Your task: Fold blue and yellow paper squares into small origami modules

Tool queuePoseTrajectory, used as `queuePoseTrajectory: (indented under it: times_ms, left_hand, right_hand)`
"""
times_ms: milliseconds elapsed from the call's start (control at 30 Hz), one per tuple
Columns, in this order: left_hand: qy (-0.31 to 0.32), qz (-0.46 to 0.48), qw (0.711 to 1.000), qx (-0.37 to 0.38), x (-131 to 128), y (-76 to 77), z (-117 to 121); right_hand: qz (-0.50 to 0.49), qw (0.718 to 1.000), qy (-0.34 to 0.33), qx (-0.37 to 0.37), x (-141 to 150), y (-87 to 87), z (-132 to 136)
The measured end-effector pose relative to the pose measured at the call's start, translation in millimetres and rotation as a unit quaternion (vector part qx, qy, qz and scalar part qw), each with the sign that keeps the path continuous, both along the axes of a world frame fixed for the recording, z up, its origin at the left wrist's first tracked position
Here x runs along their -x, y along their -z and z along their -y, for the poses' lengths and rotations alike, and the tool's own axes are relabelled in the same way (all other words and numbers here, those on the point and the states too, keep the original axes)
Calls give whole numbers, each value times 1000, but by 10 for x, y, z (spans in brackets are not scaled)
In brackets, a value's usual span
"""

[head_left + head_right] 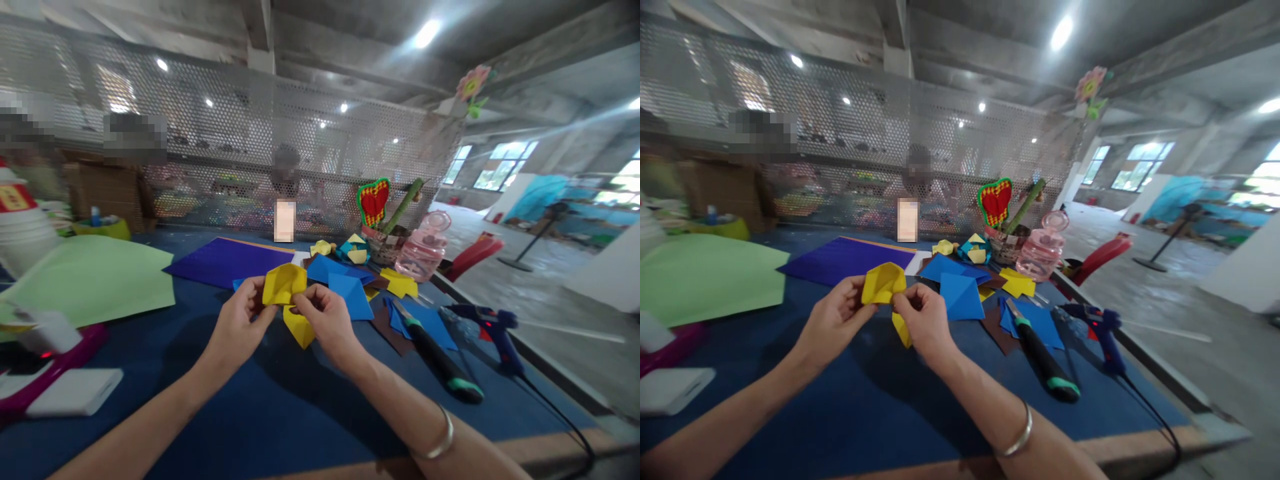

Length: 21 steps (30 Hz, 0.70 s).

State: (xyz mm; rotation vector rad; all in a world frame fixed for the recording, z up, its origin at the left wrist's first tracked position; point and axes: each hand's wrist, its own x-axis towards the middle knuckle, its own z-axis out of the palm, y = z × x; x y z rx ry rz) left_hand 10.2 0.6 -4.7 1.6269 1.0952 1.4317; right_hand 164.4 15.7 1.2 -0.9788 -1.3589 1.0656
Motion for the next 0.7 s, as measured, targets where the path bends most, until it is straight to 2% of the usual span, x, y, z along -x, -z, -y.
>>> queuePoseTrajectory:
  times_ms: [167,333,400,567,700]
  left_hand:
    - [-29,-66,997,-21,-13,13,37]
    - [-61,-117,991,-23,-14,-33,61]
    - [-63,-112,991,-31,-11,-43,53]
    - [-32,-34,997,-60,1,-19,13]
    - [-91,-82,990,-67,26,-11,31]
  right_hand:
    - [-72,996,-4,50,47,13,33]
    - [-91,994,-10,65,76,-6,70]
    - [-89,994,-10,65,81,-14,88]
    - [-76,995,-19,58,92,-3,124]
    - [-86,994,-31,59,114,1,147]
